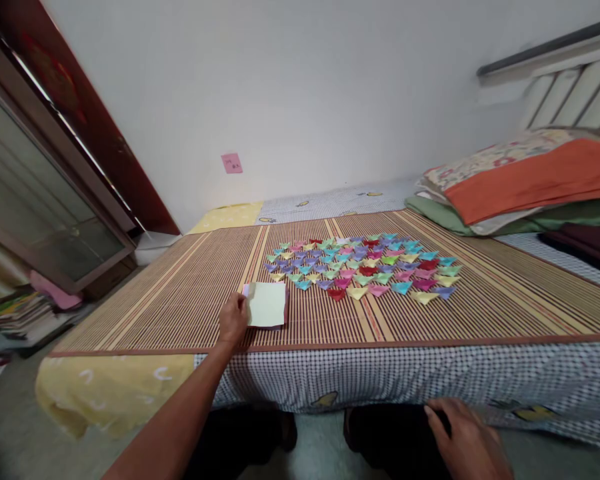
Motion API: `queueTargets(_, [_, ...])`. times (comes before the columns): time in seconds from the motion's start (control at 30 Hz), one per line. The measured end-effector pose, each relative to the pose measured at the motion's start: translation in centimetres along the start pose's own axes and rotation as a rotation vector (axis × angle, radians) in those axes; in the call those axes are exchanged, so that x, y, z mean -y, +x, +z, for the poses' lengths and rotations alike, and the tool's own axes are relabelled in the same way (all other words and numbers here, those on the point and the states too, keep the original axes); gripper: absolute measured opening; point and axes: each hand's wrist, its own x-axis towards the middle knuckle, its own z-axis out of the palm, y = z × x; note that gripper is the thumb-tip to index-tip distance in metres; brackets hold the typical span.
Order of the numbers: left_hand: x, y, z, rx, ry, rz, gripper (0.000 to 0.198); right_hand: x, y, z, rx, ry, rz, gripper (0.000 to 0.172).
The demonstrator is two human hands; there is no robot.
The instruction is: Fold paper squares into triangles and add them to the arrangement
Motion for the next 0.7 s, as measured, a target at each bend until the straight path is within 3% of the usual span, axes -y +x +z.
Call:
queueTargets(0.17, [-0.3, 0.0, -0.2, -0.012, -0.054, -0.045, 0.029, -0.2, -0.1, 0.0, 0.016, 0.021, 0.013, 0.03])
queueTargets(0.37, [-0.5, -0.3, -1.0, -0.007, -0.09, -0.057, 0.027, 0.8, 0.3, 0.3, -0.008, 0.035, -0.018, 0.03])
queueTargets(0.53, [-0.8, -0.4, -1.7, -0.021, -0.118, -0.051, 0.036, 4.1, 0.6, 0.6, -0.044, 0.148, -0.084, 0.031])
queueTargets(0.7, [-1.1, -0.2, -1.7, -0.029, -0.171, 0.0, 0.034, 9.2, 0.9, 0.8, -0.068, 0.329, -0.142, 0.029])
